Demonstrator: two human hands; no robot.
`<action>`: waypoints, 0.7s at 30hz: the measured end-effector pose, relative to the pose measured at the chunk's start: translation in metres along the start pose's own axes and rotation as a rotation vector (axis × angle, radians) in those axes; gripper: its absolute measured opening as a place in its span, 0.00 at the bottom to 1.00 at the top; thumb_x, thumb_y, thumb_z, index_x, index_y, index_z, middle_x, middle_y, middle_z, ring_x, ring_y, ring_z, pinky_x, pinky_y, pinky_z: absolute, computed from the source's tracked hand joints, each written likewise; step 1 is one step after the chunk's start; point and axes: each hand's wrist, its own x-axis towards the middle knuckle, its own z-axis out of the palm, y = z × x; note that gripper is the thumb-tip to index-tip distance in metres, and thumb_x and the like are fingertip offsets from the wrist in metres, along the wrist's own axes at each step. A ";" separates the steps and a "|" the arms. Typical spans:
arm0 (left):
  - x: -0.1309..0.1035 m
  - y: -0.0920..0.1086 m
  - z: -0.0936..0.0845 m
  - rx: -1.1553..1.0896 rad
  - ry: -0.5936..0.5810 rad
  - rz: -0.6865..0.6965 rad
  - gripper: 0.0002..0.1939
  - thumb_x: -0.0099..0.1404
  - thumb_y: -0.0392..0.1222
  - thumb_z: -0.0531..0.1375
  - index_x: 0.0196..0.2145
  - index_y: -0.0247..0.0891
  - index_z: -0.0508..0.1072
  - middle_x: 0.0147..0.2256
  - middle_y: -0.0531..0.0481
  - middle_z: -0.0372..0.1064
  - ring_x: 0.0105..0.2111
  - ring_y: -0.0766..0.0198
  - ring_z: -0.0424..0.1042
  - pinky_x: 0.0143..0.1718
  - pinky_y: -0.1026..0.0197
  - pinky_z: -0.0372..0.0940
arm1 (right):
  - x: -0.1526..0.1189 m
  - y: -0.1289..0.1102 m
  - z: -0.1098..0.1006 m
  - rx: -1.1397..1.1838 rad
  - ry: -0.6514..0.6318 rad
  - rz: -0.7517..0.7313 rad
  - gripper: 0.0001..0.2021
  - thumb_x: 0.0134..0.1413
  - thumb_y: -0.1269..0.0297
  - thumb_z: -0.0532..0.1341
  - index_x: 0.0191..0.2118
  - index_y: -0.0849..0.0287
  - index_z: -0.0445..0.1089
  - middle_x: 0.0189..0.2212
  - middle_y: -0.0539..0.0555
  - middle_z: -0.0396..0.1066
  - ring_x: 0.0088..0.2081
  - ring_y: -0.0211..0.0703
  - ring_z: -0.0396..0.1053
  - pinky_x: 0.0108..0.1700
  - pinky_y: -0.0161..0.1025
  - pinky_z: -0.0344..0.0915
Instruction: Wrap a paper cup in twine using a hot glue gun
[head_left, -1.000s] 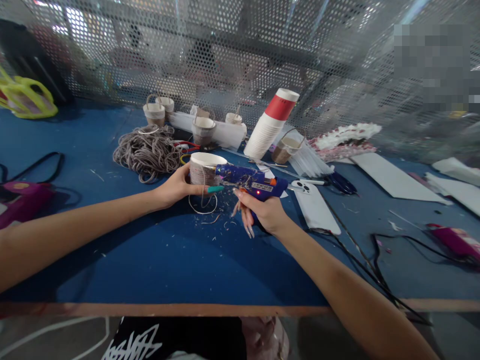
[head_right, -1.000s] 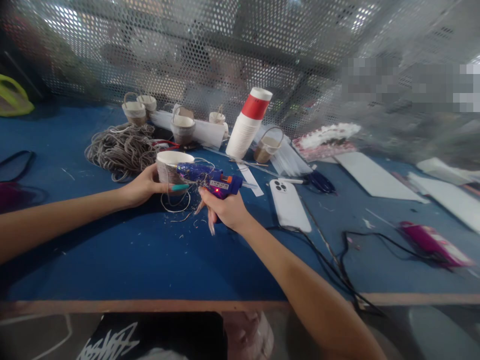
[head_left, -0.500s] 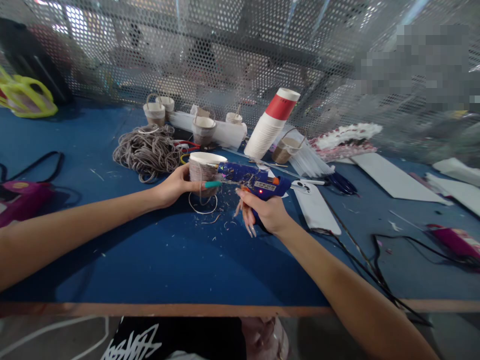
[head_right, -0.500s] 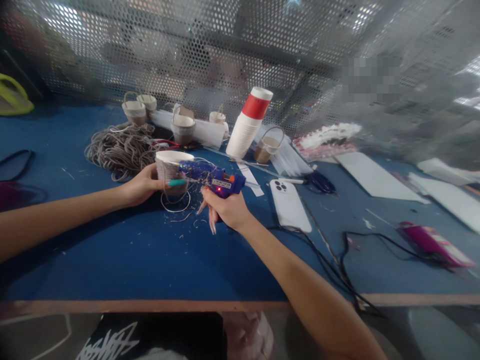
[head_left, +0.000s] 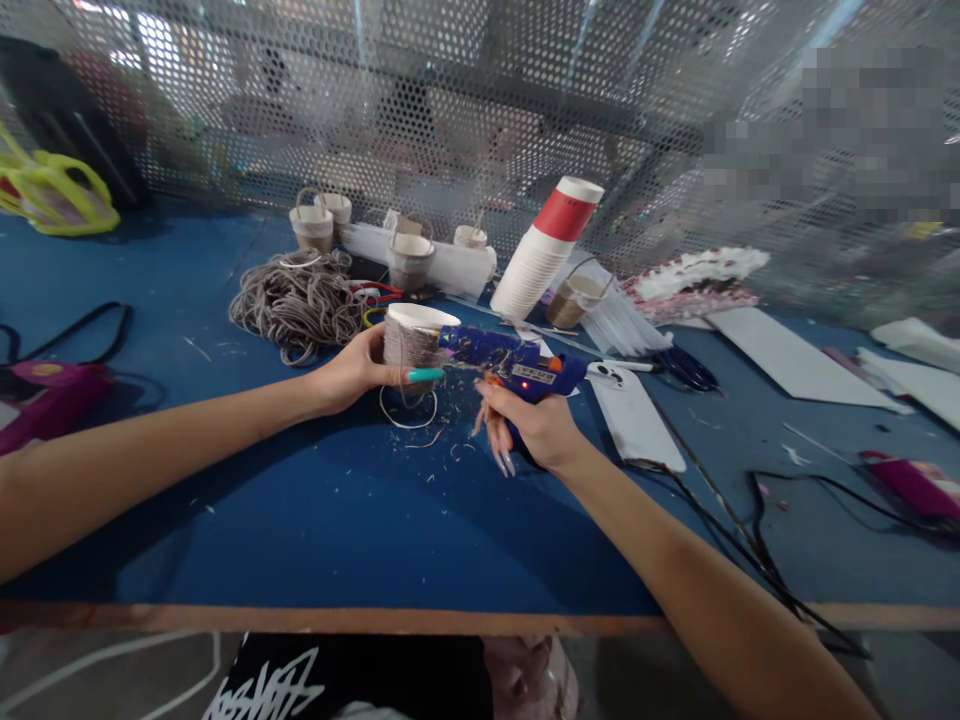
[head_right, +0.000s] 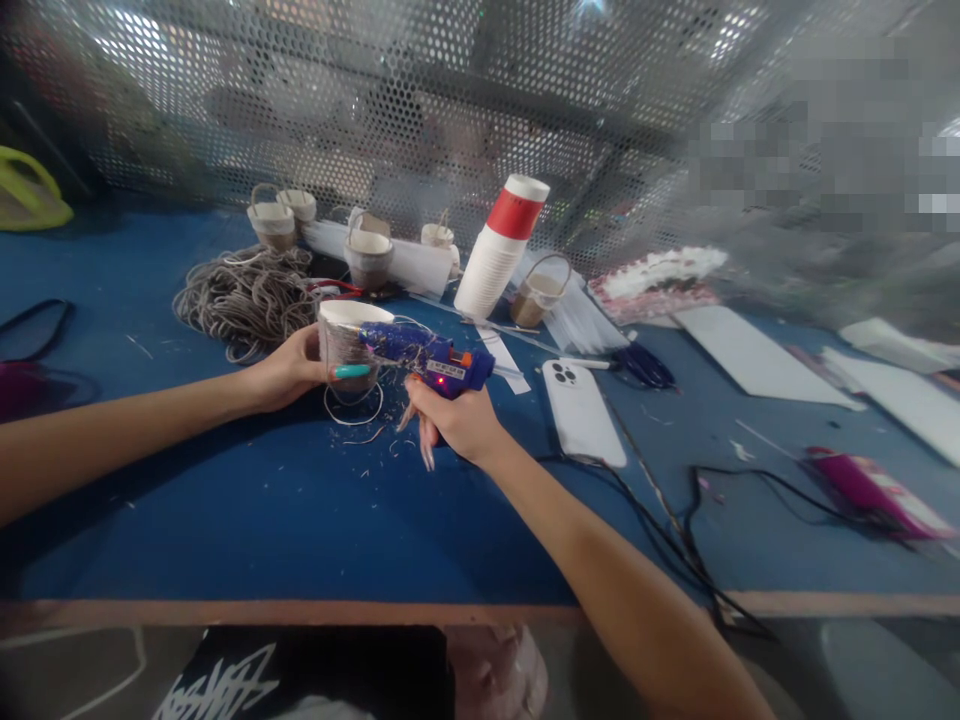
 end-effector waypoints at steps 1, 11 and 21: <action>0.000 0.000 0.000 -0.014 -0.001 -0.006 0.34 0.42 0.41 0.77 0.47 0.34 0.73 0.42 0.42 0.77 0.45 0.50 0.76 0.48 0.49 0.70 | 0.000 0.001 0.000 -0.003 0.003 0.001 0.29 0.54 0.49 0.62 0.07 0.53 0.59 0.05 0.47 0.58 0.11 0.34 0.61 0.20 0.37 0.66; -0.001 0.000 -0.003 -0.122 0.021 -0.072 0.33 0.42 0.40 0.76 0.46 0.35 0.72 0.43 0.43 0.76 0.43 0.53 0.76 0.45 0.53 0.72 | 0.000 0.004 -0.002 0.015 0.017 0.025 0.27 0.54 0.52 0.62 0.08 0.54 0.60 0.05 0.47 0.58 0.10 0.34 0.60 0.20 0.38 0.65; 0.000 -0.002 -0.008 -0.117 -0.054 -0.097 0.31 0.44 0.43 0.75 0.46 0.37 0.74 0.42 0.45 0.76 0.44 0.53 0.77 0.49 0.52 0.70 | 0.000 0.002 0.000 0.029 0.027 0.004 0.26 0.52 0.51 0.63 0.08 0.54 0.60 0.05 0.46 0.58 0.10 0.34 0.60 0.20 0.37 0.65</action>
